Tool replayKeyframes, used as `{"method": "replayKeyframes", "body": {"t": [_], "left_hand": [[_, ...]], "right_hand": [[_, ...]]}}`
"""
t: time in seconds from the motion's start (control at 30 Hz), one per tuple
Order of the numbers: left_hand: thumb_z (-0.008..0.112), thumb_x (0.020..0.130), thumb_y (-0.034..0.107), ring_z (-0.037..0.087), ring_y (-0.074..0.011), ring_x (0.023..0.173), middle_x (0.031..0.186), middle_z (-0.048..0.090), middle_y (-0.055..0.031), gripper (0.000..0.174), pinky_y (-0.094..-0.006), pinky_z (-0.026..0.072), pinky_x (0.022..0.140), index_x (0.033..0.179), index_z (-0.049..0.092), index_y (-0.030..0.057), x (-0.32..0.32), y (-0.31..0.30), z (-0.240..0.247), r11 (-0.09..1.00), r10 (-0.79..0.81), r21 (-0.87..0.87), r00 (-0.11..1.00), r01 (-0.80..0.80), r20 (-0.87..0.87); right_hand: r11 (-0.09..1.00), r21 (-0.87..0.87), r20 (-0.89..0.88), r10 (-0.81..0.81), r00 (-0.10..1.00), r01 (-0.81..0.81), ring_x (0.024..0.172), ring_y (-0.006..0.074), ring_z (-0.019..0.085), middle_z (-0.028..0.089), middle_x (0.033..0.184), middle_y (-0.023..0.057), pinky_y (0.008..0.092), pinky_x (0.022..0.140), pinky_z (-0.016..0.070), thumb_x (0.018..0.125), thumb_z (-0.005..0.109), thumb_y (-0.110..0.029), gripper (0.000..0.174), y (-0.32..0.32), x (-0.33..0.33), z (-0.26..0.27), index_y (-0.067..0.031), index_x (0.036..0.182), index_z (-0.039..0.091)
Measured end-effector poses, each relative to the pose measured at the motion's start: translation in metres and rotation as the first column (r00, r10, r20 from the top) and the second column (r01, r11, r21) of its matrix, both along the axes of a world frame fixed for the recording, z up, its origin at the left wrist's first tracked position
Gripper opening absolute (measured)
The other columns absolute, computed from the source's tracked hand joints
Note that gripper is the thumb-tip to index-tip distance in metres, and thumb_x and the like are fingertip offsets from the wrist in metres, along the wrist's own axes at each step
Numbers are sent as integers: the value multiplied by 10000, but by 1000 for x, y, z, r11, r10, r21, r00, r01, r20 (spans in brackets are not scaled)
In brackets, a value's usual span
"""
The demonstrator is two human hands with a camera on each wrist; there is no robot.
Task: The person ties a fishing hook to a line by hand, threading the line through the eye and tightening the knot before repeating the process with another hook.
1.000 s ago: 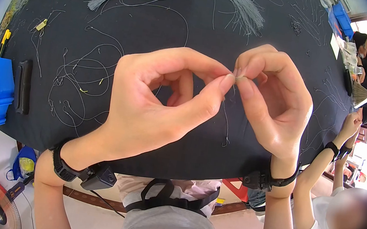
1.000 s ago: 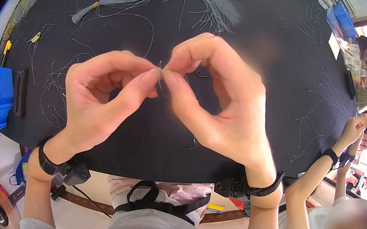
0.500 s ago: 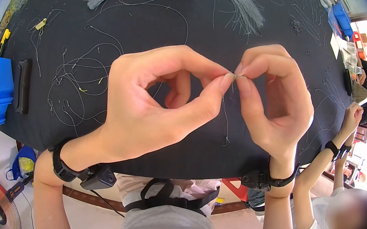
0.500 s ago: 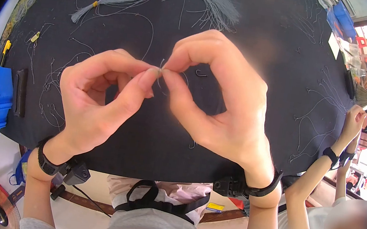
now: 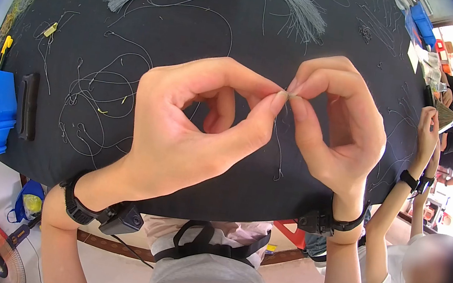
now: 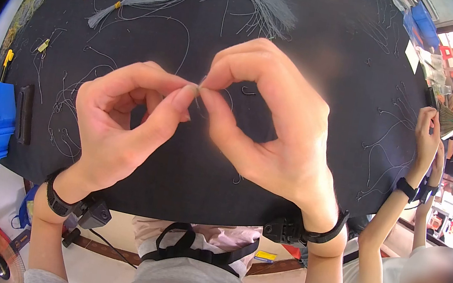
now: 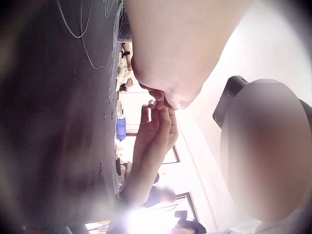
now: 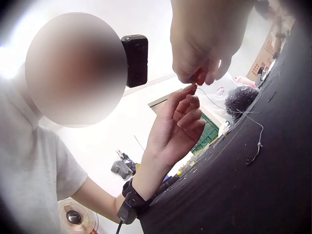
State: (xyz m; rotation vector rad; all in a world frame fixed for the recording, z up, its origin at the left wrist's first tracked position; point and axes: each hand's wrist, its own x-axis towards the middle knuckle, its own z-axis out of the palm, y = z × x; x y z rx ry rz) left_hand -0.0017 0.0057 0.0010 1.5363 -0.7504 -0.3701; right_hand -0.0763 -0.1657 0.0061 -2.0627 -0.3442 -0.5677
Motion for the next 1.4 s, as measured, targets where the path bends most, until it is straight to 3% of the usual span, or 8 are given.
{"method": "replayKeyframes", "body": {"t": [0.33,0.43,0.67,0.8,0.97,1.13,1.4], "left_hand": [[640,831,19,531,-24,574,713,629,-35,77,-154,381,504,895,661,-19,0,-1,-1,999,-28,-23,998,27,-53],[630,853,87,499,-11,524,712,632,-41,119,-148,335,440,910,659,-14,1,0,4,994,-101,-68,920,82,-379],[619,859,126,400,-1,427,695,627,-50,153,-148,277,396,929,657,-6,2,-2,1,974,-186,-211,808,79,-559],[619,860,117,412,-1,438,699,630,-48,150,-144,284,401,940,658,-5,2,-2,2,979,-169,-189,838,81,-519],[615,866,79,480,-3,508,723,643,-46,129,-141,310,413,955,659,-3,0,-1,1,987,-132,-134,939,93,-317],[618,864,62,507,-6,551,732,650,-45,126,-144,324,415,961,660,-7,0,-1,4,990,-97,-125,950,62,-296],[565,866,-21,505,-2,620,950,623,-71,250,-135,347,486,1112,554,-61,5,0,3,975,-181,-159,970,156,-160]], "right_hand": [[999,27,-38,23,999,-22,816,162,517,544,905,135,270,728,424,761,534,137,204,-1,-1,0,33,935,507],[992,116,-81,58,995,-49,820,158,501,533,902,127,266,739,411,782,525,112,176,0,-1,1,32,936,498],[908,408,-193,185,964,-93,835,152,463,495,903,107,266,755,398,836,496,37,95,5,-3,4,22,927,477],[861,501,-224,220,949,-82,842,151,455,490,904,99,265,762,394,858,503,-2,77,5,-3,7,21,926,476],[862,504,-228,185,956,-46,846,149,457,490,904,91,259,762,390,865,509,-13,81,5,-3,7,25,933,484],[865,501,-239,178,954,-36,849,145,457,490,908,86,258,772,386,862,513,-14,87,5,-4,9,24,937,488],[880,474,-283,187,941,-32,874,132,463,500,932,81,249,810,382,865,526,-40,109,3,-6,12,26,948,500]]}}
